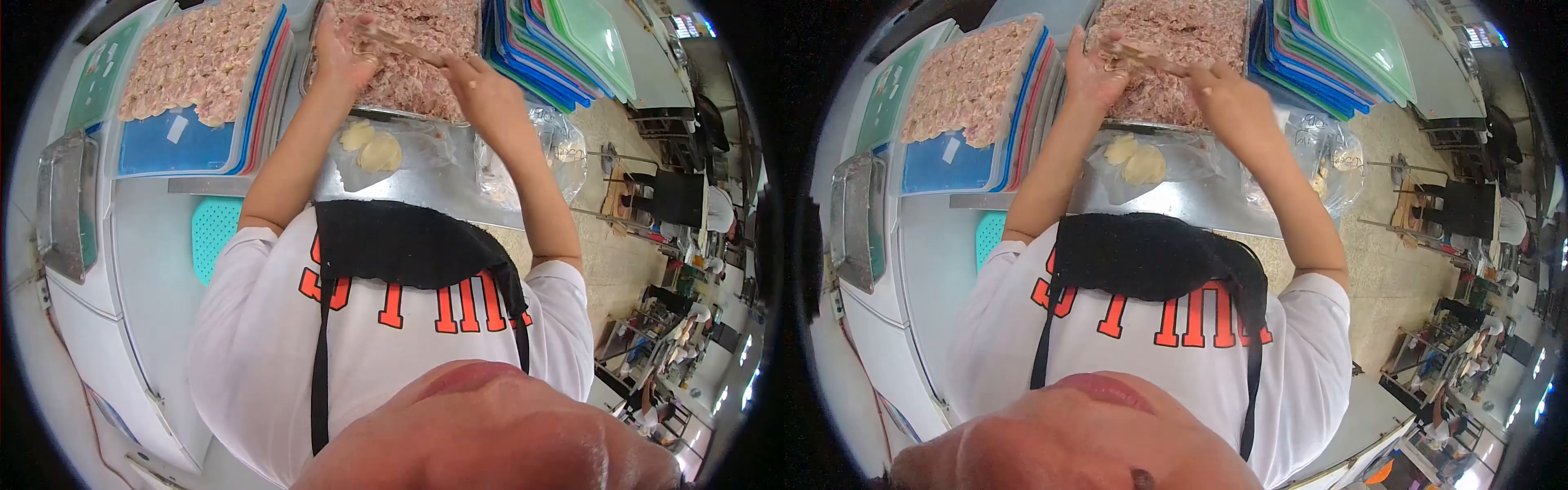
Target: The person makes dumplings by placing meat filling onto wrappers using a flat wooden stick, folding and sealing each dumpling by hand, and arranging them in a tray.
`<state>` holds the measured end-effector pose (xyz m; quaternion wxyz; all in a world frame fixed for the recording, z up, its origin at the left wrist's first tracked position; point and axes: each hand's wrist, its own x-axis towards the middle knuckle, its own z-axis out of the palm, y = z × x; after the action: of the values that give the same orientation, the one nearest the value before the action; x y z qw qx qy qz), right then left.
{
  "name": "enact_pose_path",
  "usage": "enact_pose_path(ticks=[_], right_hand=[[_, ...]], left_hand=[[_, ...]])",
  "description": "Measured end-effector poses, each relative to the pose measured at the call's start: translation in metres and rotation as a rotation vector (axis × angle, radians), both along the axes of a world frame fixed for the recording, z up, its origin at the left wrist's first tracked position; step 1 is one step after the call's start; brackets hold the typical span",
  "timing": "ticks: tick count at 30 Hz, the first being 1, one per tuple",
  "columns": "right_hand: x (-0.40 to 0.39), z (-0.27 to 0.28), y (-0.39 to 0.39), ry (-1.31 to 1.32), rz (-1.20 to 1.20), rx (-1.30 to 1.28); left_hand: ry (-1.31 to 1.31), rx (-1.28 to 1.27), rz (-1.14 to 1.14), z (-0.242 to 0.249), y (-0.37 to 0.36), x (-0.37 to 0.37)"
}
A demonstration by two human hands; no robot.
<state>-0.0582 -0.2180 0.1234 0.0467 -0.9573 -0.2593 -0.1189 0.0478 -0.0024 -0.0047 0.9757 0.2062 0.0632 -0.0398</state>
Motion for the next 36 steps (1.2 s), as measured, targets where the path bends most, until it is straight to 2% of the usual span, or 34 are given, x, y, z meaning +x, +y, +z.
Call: enact_pose_path(ticks=[1, 3, 4, 5, 6, 7, 9, 10, 12, 13, 15, 16, 18, 19, 21, 22, 24, 25, 27, 28, 30, 31, 33, 35, 36], right_hand=[[0.001, -0.006, 0.001, -0.018, 0.053, 0.068], [0.019, -0.027, -0.014, -0.022, 0.105, 0.086], [0.028, -0.027, -0.021, -0.033, 0.166, 0.099], [0.031, -0.024, -0.029, -0.037, 0.183, 0.097], [0.030, -0.015, -0.035, 0.123, 0.141, 0.338], [0.030, -0.008, -0.040, 0.285, 0.096, 0.576], [0.030, -0.007, -0.047, 0.367, 0.029, 0.620], [0.030, -0.005, -0.051, 0.496, 0.050, 0.673], [0.029, 0.003, -0.059, 0.723, 0.104, 0.739], [0.025, 0.010, -0.062, 0.729, 0.113, 0.736], [0.020, 0.021, -0.066, 0.636, 0.108, 0.556], [0.021, 0.016, -0.067, 0.641, 0.116, 0.555], [0.023, -0.004, -0.071, 0.587, 0.220, 0.587], [0.027, -0.013, -0.073, 0.591, 0.226, 0.587], [0.039, -0.030, -0.077, 0.472, 0.357, 0.513], [0.049, -0.037, -0.080, 0.474, 0.363, 0.516], [0.065, -0.045, -0.088, 0.504, 0.379, 0.444], [0.067, -0.045, -0.091, 0.505, 0.385, 0.446], [0.070, -0.041, -0.093, 0.063, 0.287, 0.214], [0.059, -0.034, -0.086, 0.036, 0.221, 0.230], [0.055, -0.051, -0.073, 0.042, 0.255, 0.254], [0.052, -0.065, -0.074, 0.050, 0.275, 0.275], [0.069, -0.093, -0.086, 0.130, 0.309, 0.355], [0.091, -0.091, -0.106, 0.409, 0.087, 0.037], [0.089, -0.085, -0.115, 0.418, 0.112, 0.066]], left_hand=[[0.001, 0.002, 0.001, 0.025, -0.006, -0.014], [0.167, -0.034, 0.095, 0.071, -0.021, -0.038], [0.161, -0.040, 0.110, 0.062, -0.016, -0.034], [0.035, -0.101, 0.023, 0.047, -0.005, -0.029], [-0.091, -0.156, -0.069, 0.051, -0.001, -0.032], [-0.097, -0.154, -0.058, 0.053, -0.002, -0.034], [-0.315, 0.522, -0.151, 0.067, -0.007, -0.051], [-0.315, 0.523, -0.145, 0.081, -0.008, -0.061], [-0.571, 1.237, -0.064, 0.106, -0.011, -0.074], [-0.563, 1.240, -0.056, 0.102, -0.013, -0.070], [-0.971, 1.642, 0.260, 0.093, -0.015, -0.055], [-0.963, 1.648, 0.263, 0.093, -0.014, -0.051], [-0.891, 1.500, -0.299, 0.093, -0.011, -0.045], [-0.883, 1.504, -0.297, 0.090, -0.011, -0.043], [-1.001, 1.739, -0.323, 0.081, -0.010, -0.040], [-0.995, 1.745, -0.323, 0.072, -0.009, -0.038], [-0.938, 1.808, -0.175, 0.055, -0.011, -0.038], [-0.933, 1.814, -0.173, 0.050, -0.013, -0.039], [-0.594, 1.761, -0.082, 0.042, -0.015, -0.040], [-0.585, 1.767, -0.070, 0.032, -0.012, -0.037], [-0.510, 1.709, 0.012, 0.009, -0.004, -0.029], [-0.502, 1.710, 0.016, 0.029, -0.008, -0.037], [-0.364, 1.865, -0.279, 0.064, -0.016, -0.053], [-0.287, 1.770, -0.303, 0.052, -0.009, -0.055], [-0.222, 1.677, -0.351, 0.048, -0.005, -0.055]])
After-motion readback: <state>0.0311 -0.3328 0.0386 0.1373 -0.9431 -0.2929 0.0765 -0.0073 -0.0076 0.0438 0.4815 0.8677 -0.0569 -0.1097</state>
